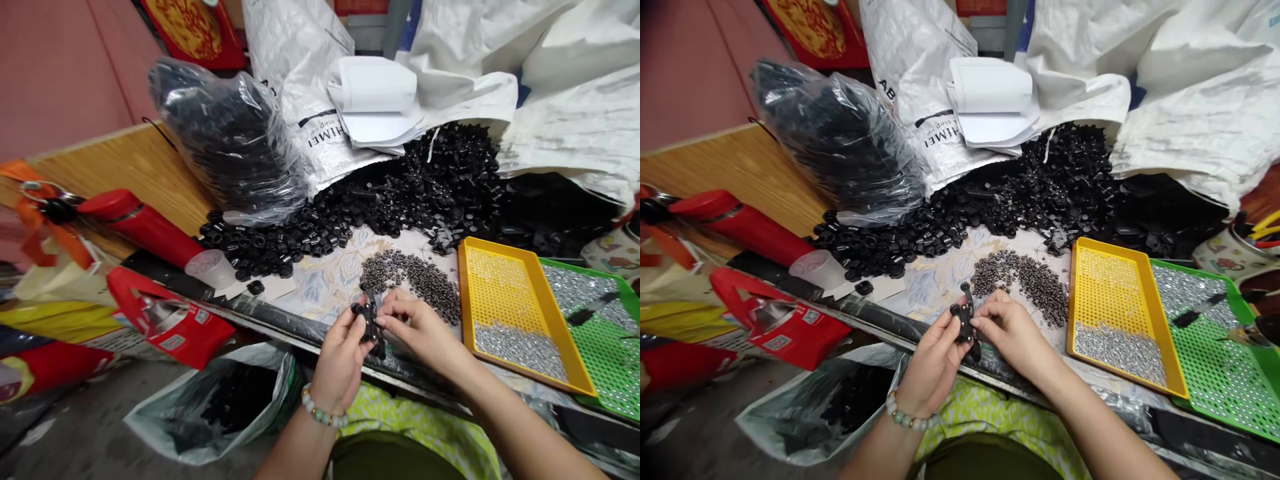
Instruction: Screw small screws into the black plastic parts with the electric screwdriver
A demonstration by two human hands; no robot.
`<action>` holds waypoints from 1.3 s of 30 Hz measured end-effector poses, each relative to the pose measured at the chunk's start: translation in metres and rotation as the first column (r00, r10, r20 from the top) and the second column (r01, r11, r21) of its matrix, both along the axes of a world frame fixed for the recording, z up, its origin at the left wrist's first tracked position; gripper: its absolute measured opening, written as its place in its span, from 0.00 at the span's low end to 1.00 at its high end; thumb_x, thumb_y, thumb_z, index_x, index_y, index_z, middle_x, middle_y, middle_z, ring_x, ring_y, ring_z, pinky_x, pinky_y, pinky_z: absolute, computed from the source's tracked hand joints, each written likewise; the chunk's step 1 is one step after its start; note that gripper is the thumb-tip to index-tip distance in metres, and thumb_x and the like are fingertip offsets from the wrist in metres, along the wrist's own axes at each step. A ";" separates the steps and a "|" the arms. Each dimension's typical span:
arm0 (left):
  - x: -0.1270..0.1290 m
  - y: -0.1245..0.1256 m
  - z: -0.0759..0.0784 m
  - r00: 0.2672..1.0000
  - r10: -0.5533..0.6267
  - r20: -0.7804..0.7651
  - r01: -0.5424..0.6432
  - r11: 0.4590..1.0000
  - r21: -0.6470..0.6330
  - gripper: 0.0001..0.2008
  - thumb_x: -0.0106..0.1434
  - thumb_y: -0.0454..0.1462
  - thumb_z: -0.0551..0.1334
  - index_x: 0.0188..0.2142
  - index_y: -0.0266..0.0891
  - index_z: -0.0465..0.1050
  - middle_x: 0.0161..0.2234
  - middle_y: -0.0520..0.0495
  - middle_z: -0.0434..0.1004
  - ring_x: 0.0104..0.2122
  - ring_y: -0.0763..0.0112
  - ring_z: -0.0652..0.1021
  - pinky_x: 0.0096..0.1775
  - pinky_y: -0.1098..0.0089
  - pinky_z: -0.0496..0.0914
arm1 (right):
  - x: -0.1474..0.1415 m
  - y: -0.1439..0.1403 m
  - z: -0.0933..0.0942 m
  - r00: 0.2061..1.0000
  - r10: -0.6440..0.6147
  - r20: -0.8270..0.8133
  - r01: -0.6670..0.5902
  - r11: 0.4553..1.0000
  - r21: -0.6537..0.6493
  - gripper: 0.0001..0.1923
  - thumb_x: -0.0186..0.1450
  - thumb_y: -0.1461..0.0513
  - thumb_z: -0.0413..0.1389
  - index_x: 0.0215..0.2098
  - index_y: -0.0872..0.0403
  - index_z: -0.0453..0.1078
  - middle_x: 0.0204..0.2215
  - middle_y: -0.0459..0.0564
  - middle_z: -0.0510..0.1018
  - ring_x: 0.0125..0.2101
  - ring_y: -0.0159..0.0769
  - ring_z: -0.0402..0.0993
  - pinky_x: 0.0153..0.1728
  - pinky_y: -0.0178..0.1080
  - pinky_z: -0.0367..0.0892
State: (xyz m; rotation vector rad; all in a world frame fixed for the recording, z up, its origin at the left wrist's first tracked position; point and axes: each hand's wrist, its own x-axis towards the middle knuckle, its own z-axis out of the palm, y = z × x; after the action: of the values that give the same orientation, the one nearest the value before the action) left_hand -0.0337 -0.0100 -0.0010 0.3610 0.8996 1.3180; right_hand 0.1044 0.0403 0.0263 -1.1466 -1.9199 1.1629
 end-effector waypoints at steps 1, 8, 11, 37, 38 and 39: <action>-0.001 -0.001 0.000 1.000 0.000 0.004 0.000 1.000 0.006 0.14 0.60 0.37 0.60 0.46 0.46 0.71 0.54 0.49 0.67 0.48 0.70 0.70 0.39 0.74 0.68 | -0.003 0.000 -0.001 0.998 0.018 -0.061 -0.022 0.998 -0.066 0.08 0.60 0.60 0.55 0.26 0.54 0.72 0.29 0.47 0.69 0.33 0.32 0.67 0.39 0.39 0.64; 0.000 0.001 -0.002 0.991 -0.086 -0.107 0.093 0.993 0.068 0.18 0.63 0.41 0.56 0.53 0.46 0.65 0.53 0.45 0.66 0.48 0.67 0.70 0.36 0.75 0.68 | -0.011 -0.012 -0.017 0.930 -0.131 -0.343 -0.045 0.886 -0.462 0.11 0.56 0.54 0.59 0.25 0.55 0.70 0.29 0.46 0.70 0.33 0.32 0.67 0.38 0.36 0.64; 0.001 0.004 -0.001 0.952 -0.077 -0.295 0.094 0.995 0.044 0.21 0.62 0.44 0.56 0.55 0.48 0.61 0.52 0.45 0.65 0.48 0.67 0.70 0.37 0.75 0.69 | -0.016 -0.018 -0.021 0.874 -0.214 -0.435 -0.068 0.834 -0.547 0.11 0.55 0.54 0.60 0.27 0.55 0.71 0.28 0.47 0.72 0.31 0.33 0.67 0.37 0.38 0.66; -0.028 0.206 0.038 -0.403 0.475 -0.783 0.701 0.710 0.069 0.12 0.62 0.30 0.50 0.37 0.37 0.71 0.47 0.38 0.67 0.43 0.61 0.67 0.44 0.61 0.59 | 0.015 -0.015 -0.051 0.840 -0.337 -0.425 0.250 0.936 -0.248 0.17 0.52 0.48 0.58 0.25 0.54 0.68 0.30 0.51 0.70 0.32 0.35 0.67 0.33 0.35 0.66; -0.041 0.192 0.041 -0.419 0.468 -0.778 0.715 0.699 0.035 0.12 0.62 0.30 0.50 0.39 0.39 0.71 0.48 0.40 0.67 0.41 0.63 0.69 0.43 0.62 0.61 | 0.015 -0.016 -0.050 0.840 -0.344 -0.420 0.249 0.932 -0.265 0.18 0.51 0.47 0.58 0.25 0.54 0.69 0.31 0.51 0.70 0.32 0.35 0.67 0.32 0.35 0.66; -0.055 0.176 0.042 -0.435 0.459 -0.775 0.725 0.689 0.002 0.13 0.63 0.31 0.49 0.42 0.40 0.70 0.50 0.42 0.66 0.38 0.65 0.70 0.41 0.63 0.62 | 0.015 -0.016 -0.050 0.841 -0.351 -0.412 0.250 0.927 -0.280 0.18 0.51 0.47 0.58 0.25 0.54 0.69 0.31 0.52 0.70 0.31 0.35 0.67 0.31 0.35 0.66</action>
State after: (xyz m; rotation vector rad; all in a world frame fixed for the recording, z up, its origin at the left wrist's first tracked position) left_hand -0.0882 0.1657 0.0406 2.7486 1.5584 0.4019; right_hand 0.1191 0.0242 -0.0239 -1.1139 -1.2281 1.3407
